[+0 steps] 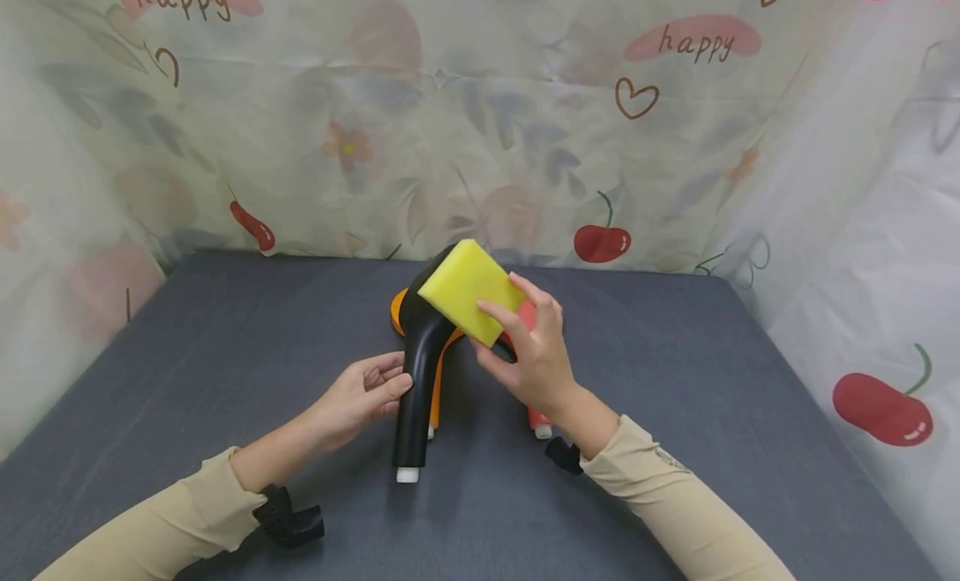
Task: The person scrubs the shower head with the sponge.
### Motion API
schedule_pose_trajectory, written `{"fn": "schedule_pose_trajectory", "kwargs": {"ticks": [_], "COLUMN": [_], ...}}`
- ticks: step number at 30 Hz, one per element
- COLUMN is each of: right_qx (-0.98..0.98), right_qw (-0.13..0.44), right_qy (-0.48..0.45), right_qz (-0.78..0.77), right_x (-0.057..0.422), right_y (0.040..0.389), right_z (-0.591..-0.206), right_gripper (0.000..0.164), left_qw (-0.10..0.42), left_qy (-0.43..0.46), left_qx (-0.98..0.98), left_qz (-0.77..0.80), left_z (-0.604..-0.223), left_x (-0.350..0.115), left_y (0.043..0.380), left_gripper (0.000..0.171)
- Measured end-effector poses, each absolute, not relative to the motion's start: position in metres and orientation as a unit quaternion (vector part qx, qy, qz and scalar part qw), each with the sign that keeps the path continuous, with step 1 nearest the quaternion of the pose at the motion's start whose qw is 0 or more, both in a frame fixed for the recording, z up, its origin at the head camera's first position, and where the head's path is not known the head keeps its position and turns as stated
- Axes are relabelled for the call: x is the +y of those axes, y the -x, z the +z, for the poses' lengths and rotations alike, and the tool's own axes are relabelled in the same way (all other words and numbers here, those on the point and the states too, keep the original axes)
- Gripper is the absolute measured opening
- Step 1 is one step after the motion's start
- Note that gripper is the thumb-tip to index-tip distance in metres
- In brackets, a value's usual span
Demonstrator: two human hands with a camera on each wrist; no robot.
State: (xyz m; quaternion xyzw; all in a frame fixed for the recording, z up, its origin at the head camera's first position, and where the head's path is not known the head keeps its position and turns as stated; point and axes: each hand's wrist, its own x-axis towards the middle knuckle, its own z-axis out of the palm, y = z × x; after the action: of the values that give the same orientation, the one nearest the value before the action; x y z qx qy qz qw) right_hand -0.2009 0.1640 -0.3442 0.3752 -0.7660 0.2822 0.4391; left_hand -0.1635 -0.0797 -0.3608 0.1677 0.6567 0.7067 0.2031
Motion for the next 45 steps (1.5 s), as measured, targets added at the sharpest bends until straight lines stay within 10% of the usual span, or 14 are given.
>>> {"fn": "schedule_pose_trajectory", "kwargs": {"ticks": [45], "right_qx": [-0.763], "right_qw": [0.405], "right_qy": [-0.353], "right_qz": [0.359], "right_x": [0.173], "right_y": [0.212], "right_z": [-0.342], "right_gripper": [0.05], "left_qw": [0.213], "left_qy": [-0.199], "left_qx": [0.632], "left_qz": [0.718], "left_z": [-0.362], "left_x": [-0.081], "left_y": [0.162], "left_gripper": [0.07]}}
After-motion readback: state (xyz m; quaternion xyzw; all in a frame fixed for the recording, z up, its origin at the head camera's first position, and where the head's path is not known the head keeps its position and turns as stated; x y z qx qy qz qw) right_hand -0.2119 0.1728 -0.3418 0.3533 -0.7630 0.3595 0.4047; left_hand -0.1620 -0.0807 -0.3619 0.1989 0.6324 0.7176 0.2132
